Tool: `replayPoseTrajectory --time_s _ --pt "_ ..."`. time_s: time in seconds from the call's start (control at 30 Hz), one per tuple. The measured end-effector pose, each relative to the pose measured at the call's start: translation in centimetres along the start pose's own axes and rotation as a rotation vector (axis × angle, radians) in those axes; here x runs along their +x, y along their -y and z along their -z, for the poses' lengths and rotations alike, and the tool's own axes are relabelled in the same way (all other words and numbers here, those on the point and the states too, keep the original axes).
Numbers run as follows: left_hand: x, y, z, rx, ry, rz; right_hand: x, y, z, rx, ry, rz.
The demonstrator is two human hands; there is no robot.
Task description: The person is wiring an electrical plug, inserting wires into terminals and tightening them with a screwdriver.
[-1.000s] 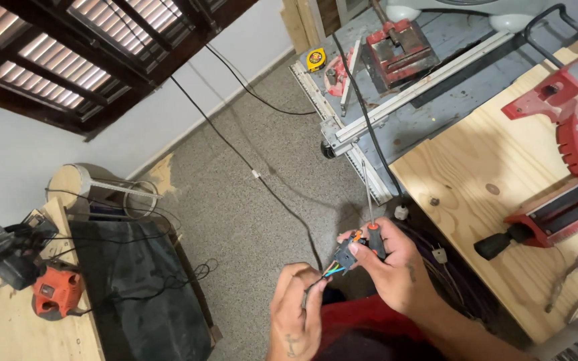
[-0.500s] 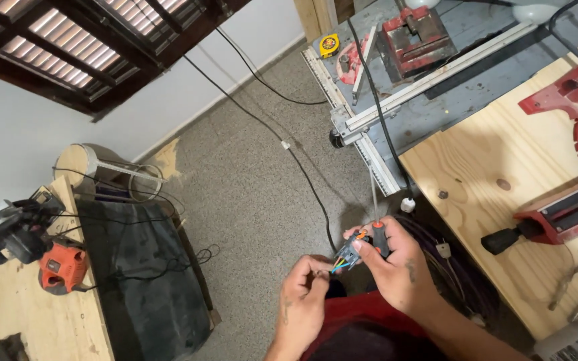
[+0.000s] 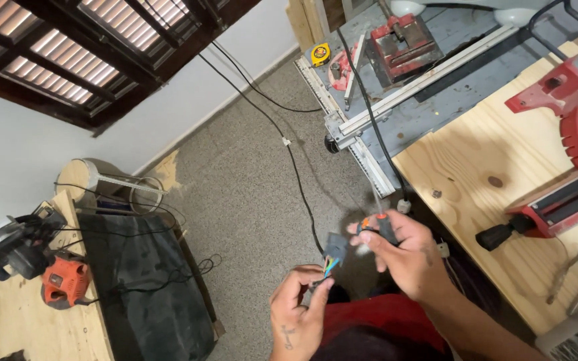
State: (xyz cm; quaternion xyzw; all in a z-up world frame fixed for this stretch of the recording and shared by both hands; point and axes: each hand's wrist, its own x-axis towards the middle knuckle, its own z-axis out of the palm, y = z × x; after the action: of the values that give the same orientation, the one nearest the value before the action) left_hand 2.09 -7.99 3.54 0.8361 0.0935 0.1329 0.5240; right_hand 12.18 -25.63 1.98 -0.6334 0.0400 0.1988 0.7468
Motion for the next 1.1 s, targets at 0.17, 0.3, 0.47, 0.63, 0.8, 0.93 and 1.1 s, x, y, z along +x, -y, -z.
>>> replayPoseTrajectory --time_s 0.17,0.3,0.47,0.63,0.8,0.93,1.1 --pt "0.2 -0.2 -0.1 -0.011 -0.083 -0.084 -1.8 -0.6 0.5 -0.367 -0.094 0.042" --pt "-0.1 0.2 -0.2 -0.023 -0.12 -0.076 -3.4 -0.8 -1.1 -0.29 0.04 0.097" --pt "-0.8 1.0 -0.6 -0.12 -0.178 0.094 -3.1 -1.3 -2.5 -0.486 -0.093 0.506" --pt "-0.8 0.9 -0.4 -0.062 -0.195 -0.016 -3.2 -0.3 -3.3 -0.459 -0.068 0.554" --pt "-0.8 0.5 -0.1 -0.041 -0.229 -0.049 -3.1 -0.6 -3.9 -0.475 -0.07 0.532" --pt "-0.5 -0.8 0.3 0.096 -0.214 -0.185 -3.0 -0.7 -4.2 -0.452 -0.031 0.524" --pt "-0.4 -0.5 0.6 0.138 -0.215 -0.173 -3.0 -1.2 -4.2 -0.379 0.004 0.389"
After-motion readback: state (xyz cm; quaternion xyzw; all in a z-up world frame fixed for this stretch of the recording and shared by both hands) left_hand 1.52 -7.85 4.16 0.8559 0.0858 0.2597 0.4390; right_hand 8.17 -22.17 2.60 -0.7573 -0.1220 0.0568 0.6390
